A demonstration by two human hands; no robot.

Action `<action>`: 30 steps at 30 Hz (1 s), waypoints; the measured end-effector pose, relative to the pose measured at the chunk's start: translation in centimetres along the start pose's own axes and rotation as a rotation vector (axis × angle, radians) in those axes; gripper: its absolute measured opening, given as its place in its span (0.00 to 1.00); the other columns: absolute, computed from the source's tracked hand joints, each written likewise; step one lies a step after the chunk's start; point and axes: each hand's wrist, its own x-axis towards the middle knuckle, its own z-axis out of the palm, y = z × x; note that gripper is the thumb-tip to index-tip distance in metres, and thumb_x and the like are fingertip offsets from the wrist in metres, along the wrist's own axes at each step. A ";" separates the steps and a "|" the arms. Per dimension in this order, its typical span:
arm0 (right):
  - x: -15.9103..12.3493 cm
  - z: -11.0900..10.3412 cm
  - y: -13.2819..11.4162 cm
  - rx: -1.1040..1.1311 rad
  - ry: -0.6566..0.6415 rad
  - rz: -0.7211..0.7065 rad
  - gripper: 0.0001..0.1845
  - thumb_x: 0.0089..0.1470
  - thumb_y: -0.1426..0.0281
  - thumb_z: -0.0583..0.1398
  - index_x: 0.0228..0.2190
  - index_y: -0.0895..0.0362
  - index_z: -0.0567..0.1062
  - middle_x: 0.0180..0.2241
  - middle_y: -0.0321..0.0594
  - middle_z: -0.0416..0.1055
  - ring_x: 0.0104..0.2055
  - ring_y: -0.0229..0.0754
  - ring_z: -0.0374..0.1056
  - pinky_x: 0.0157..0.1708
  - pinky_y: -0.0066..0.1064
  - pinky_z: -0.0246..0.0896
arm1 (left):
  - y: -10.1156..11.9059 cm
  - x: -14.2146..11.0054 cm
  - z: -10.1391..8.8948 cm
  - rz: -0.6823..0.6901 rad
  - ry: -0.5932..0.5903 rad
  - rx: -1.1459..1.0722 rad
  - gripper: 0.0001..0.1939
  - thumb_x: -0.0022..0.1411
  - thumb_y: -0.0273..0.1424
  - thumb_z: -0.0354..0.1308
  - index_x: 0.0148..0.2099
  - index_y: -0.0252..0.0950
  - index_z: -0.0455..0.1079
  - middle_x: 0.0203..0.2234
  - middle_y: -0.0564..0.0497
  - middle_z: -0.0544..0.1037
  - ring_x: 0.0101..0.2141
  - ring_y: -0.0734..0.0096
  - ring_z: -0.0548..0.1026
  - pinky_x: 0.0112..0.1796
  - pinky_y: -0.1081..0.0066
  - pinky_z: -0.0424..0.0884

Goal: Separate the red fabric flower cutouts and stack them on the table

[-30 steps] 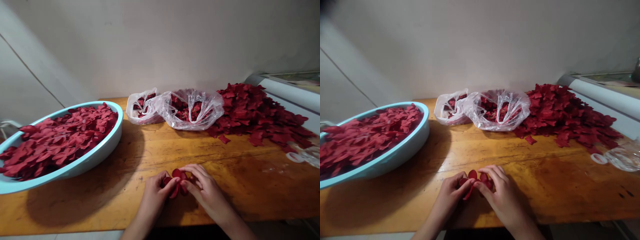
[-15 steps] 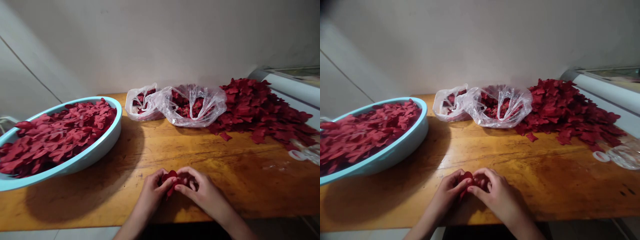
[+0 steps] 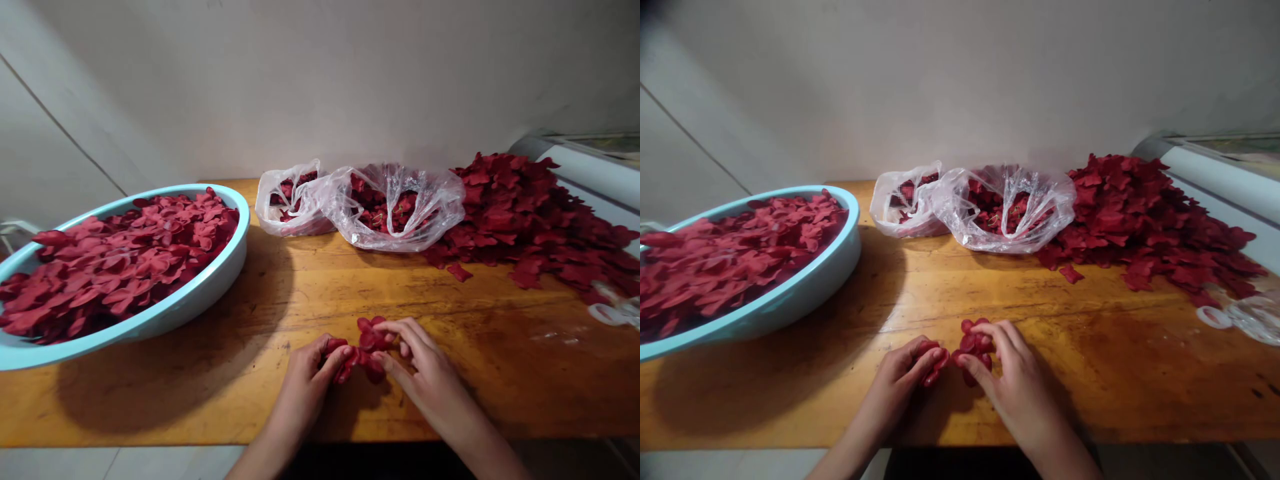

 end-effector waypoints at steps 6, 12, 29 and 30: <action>0.0 1.6 -0.8 0.164 -0.074 0.086 0.09 0.55 0.62 0.56 0.31 0.54 0.71 0.27 0.36 0.69 0.28 0.38 0.65 0.28 0.28 0.61 | 0.2 -0.3 -0.1 0.017 -0.030 -0.010 0.14 0.59 0.39 0.53 0.26 0.35 0.64 0.19 0.55 0.68 0.22 0.74 0.64 0.26 0.75 0.60; 0.8 0.1 1.9 -0.152 0.035 0.068 0.07 0.52 0.63 0.58 0.30 0.54 0.70 0.27 0.37 0.68 0.29 0.42 0.65 0.31 0.33 0.60 | 0.2 -0.2 -0.2 -0.031 -0.053 -0.044 0.14 0.60 0.37 0.51 0.28 0.34 0.65 0.20 0.55 0.68 0.23 0.74 0.64 0.27 0.75 0.60; 0.5 0.0 1.5 -0.141 0.115 0.035 0.10 0.50 0.61 0.60 0.34 0.53 0.70 0.27 0.36 0.68 0.25 0.38 0.63 0.25 0.29 0.58 | 0.2 -0.4 0.0 0.027 -0.037 0.041 0.16 0.62 0.39 0.49 0.26 0.35 0.62 0.19 0.54 0.69 0.23 0.74 0.65 0.28 0.74 0.60; 0.3 -0.1 1.2 -0.120 0.110 0.038 0.12 0.50 0.60 0.60 0.35 0.53 0.70 0.27 0.36 0.68 0.25 0.38 0.63 0.25 0.28 0.58 | 0.1 -0.3 0.1 0.003 -0.020 0.016 0.16 0.60 0.39 0.51 0.25 0.36 0.60 0.18 0.55 0.68 0.21 0.74 0.64 0.26 0.75 0.60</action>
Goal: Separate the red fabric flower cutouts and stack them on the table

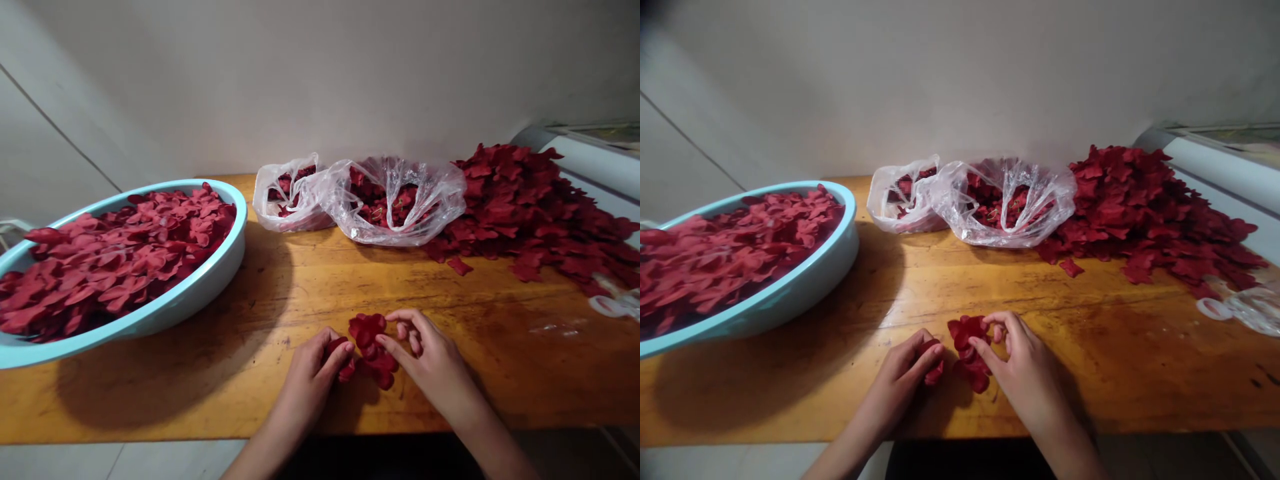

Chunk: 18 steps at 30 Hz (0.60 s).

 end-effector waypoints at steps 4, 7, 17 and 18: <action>-0.9 0.4 -2.1 0.138 -0.193 0.000 0.12 0.51 0.57 0.59 0.33 0.52 0.73 0.28 0.36 0.69 0.25 0.37 0.64 0.23 0.26 0.58 | -0.4 0.4 0.4 -0.068 0.053 -0.110 0.18 0.53 0.40 0.57 0.22 0.38 0.52 0.13 0.60 0.62 0.16 0.78 0.59 0.20 0.77 0.54; -1.0 1.2 -3.0 0.221 -0.269 0.003 0.08 0.50 0.61 0.61 0.28 0.52 0.73 0.27 0.35 0.71 0.26 0.37 0.64 0.23 0.26 0.58 | -0.6 0.6 0.4 -0.024 0.069 -0.094 0.19 0.53 0.40 0.57 0.22 0.38 0.50 0.13 0.61 0.58 0.16 0.79 0.57 0.20 0.77 0.52; 0.1 0.6 -0.2 0.428 -0.186 0.155 0.09 0.52 0.63 0.58 0.28 0.55 0.66 0.25 0.35 0.69 0.25 0.36 0.66 0.24 0.25 0.62 | -0.2 0.1 0.4 -0.003 -0.051 -0.043 0.12 0.62 0.38 0.49 0.30 0.36 0.62 0.23 0.55 0.67 0.26 0.72 0.64 0.32 0.74 0.62; 0.2 0.4 0.1 0.391 -0.173 0.143 0.09 0.51 0.63 0.59 0.29 0.55 0.67 0.25 0.35 0.69 0.26 0.37 0.67 0.25 0.26 0.62 | -0.2 0.1 0.4 -0.007 -0.039 -0.053 0.13 0.62 0.38 0.48 0.28 0.36 0.62 0.21 0.56 0.66 0.25 0.73 0.63 0.31 0.74 0.61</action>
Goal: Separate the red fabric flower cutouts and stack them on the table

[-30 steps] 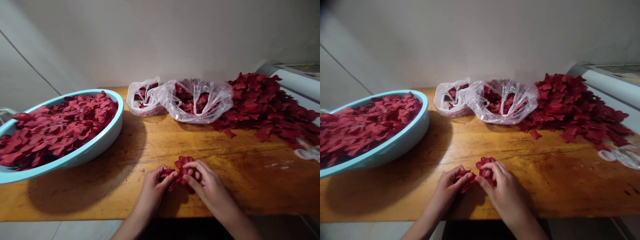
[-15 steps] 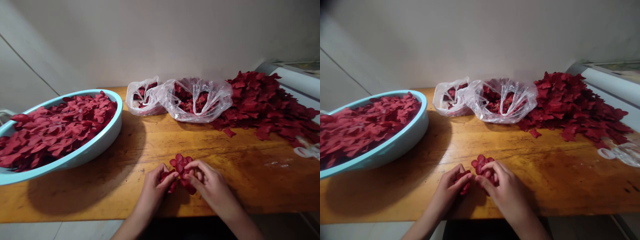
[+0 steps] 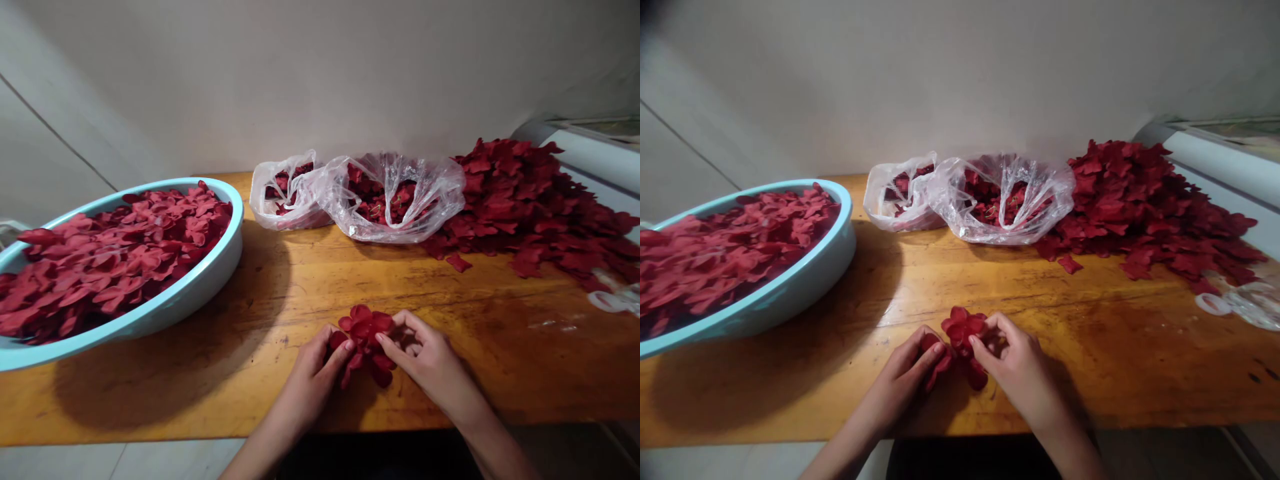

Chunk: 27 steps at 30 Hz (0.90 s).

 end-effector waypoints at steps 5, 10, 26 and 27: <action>-0.2 -0.8 -0.2 -0.321 0.166 -0.124 0.12 0.46 0.61 0.63 0.33 0.53 0.71 0.29 0.37 0.68 0.30 0.40 0.65 0.29 0.30 0.61 | 0.6 0.2 0.0 0.012 0.078 0.007 0.17 0.60 0.38 0.51 0.22 0.36 0.58 0.18 0.57 0.63 0.22 0.75 0.60 0.26 0.76 0.58; -0.9 0.9 -1.8 -0.193 -0.035 -0.132 0.10 0.52 0.59 0.59 0.33 0.52 0.74 0.30 0.37 0.68 0.28 0.37 0.64 0.26 0.27 0.61 | 0.6 0.1 0.2 0.055 0.018 0.039 0.18 0.62 0.39 0.50 0.22 0.35 0.59 0.16 0.57 0.62 0.21 0.76 0.60 0.25 0.76 0.56; -0.8 1.6 -2.5 0.108 -0.062 -0.069 0.08 0.51 0.66 0.61 0.25 0.56 0.72 0.26 0.34 0.72 0.30 0.37 0.68 0.33 0.26 0.62 | 0.3 -0.1 0.1 0.044 0.156 0.057 0.17 0.58 0.38 0.54 0.20 0.35 0.60 0.16 0.57 0.64 0.20 0.76 0.60 0.24 0.76 0.56; -0.8 1.6 -2.6 0.098 -0.063 -0.098 0.08 0.52 0.66 0.60 0.24 0.56 0.72 0.26 0.35 0.72 0.31 0.37 0.68 0.35 0.26 0.62 | 0.3 -0.1 0.1 0.044 0.152 0.048 0.18 0.58 0.39 0.54 0.21 0.35 0.61 0.16 0.57 0.64 0.20 0.76 0.60 0.24 0.76 0.56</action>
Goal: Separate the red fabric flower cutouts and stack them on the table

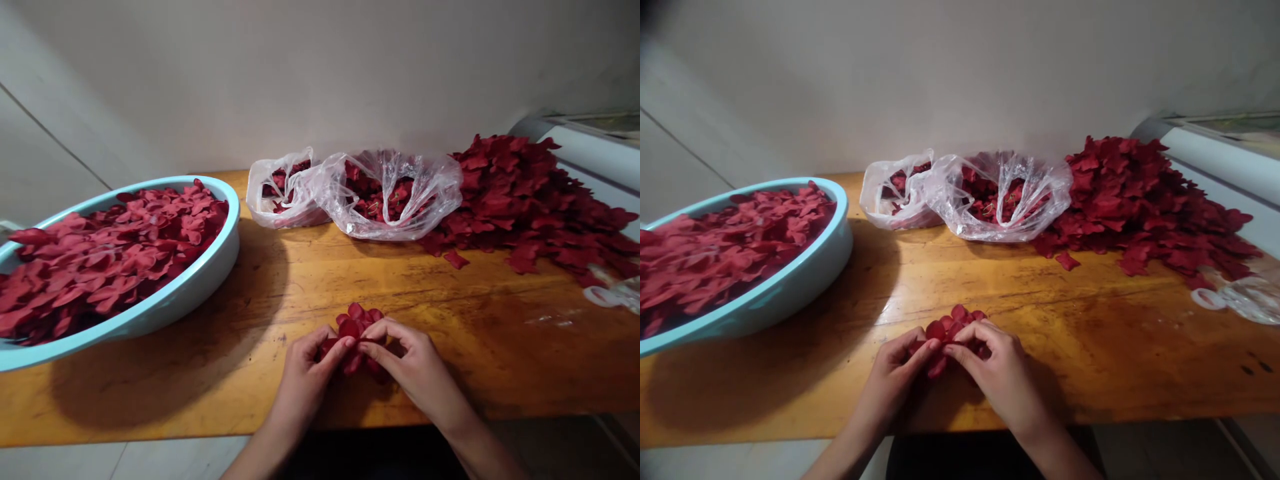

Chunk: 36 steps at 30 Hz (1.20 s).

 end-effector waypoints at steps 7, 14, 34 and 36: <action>0.3 -0.4 0.8 -0.129 -0.005 -0.071 0.07 0.53 0.66 0.59 0.27 0.53 0.77 0.31 0.36 0.73 0.37 0.40 0.68 0.41 0.29 0.61 | 0.3 0.0 0.0 0.060 -0.028 -0.067 0.07 0.57 0.33 0.56 0.34 0.35 0.71 0.29 0.52 0.76 0.30 0.72 0.71 0.33 0.76 0.64; 0.1 0.1 0.3 -0.040 0.055 0.031 0.06 0.51 0.65 0.61 0.28 0.55 0.73 0.27 0.34 0.71 0.28 0.36 0.67 0.28 0.26 0.62 | -0.8 0.2 -0.1 -0.070 0.050 -0.144 0.19 0.49 0.39 0.61 0.20 0.36 0.56 0.15 0.58 0.62 0.20 0.77 0.60 0.22 0.77 0.57; 0.6 0.0 0.6 -0.037 0.040 0.048 0.07 0.51 0.64 0.59 0.29 0.54 0.72 0.26 0.34 0.68 0.26 0.36 0.64 0.25 0.25 0.59 | 0.3 0.2 0.0 0.000 -0.009 -0.259 0.08 0.59 0.34 0.54 0.40 0.36 0.68 0.30 0.53 0.73 0.32 0.72 0.70 0.35 0.75 0.66; 0.9 -0.7 1.2 0.008 0.094 0.098 0.09 0.51 0.62 0.59 0.30 0.55 0.72 0.25 0.34 0.68 0.25 0.36 0.64 0.23 0.25 0.59 | 0.3 0.1 -0.1 0.014 -0.016 -0.225 0.12 0.60 0.32 0.54 0.46 0.38 0.67 0.38 0.51 0.74 0.39 0.70 0.71 0.40 0.75 0.65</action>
